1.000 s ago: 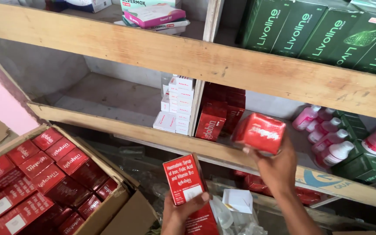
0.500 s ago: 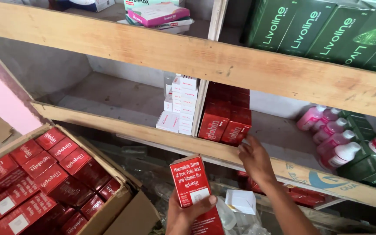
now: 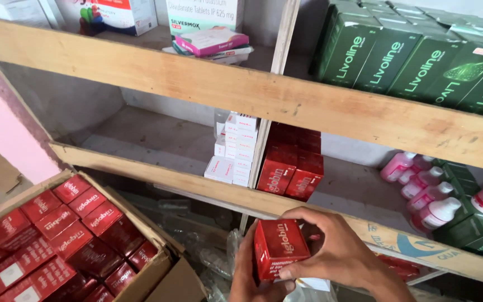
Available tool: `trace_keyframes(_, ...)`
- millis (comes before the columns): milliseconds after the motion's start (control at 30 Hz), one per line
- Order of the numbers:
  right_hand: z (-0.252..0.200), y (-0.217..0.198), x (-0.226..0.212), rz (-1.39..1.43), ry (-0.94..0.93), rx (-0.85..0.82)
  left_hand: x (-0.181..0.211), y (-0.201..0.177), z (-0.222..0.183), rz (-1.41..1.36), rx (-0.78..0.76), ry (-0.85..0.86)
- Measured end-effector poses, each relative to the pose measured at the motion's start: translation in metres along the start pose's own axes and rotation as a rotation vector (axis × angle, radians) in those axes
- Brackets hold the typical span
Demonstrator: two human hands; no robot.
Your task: Organize and arrange boxes of medicine and syrups on pharmacy shelves.
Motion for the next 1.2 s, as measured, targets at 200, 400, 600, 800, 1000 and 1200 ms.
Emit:
trace_keyframes(200, -0.013, -0.038, -0.003, -0.246, -0.068, 0.347, 0.008, -0.018, 0.002, 0.974, -0.09, 0.41)
trace_keyframes(400, -0.065, -0.061, -0.039, -0.207, -0.47, 0.792, -0.049, -0.053, -0.011, 0.684, 0.121, -0.161)
trace_keyframes(600, -0.082, -0.056, -0.033, -0.199, -0.741, 0.975, -0.059, -0.046, -0.014, 0.591, 0.087, -0.13)
trace_keyframes(800, -0.046, -0.063, -0.001, -0.334, -0.665, 1.143, -0.066, -0.046, -0.015, 0.583, 0.108, -0.164)
trace_keyframes(1000, -0.009, -0.066, 0.003, -0.325, -0.524, 0.979, -0.063, -0.041, -0.017, 0.547, 0.048, -0.146)
trace_keyframes(1200, 0.003, -0.084, 0.01, -0.288, -0.49, 0.994, -0.059, -0.035, -0.014, 0.545, 0.003, -0.162)
Point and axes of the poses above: each hand's wrist, its own z-axis towards the middle knuckle, its own y-axis out of the palm, x = y × z, the point moved 10 cm from there along z, towards the middle knuckle, and after that the axes turned 15 degrees about y, right-handed, at the moved point
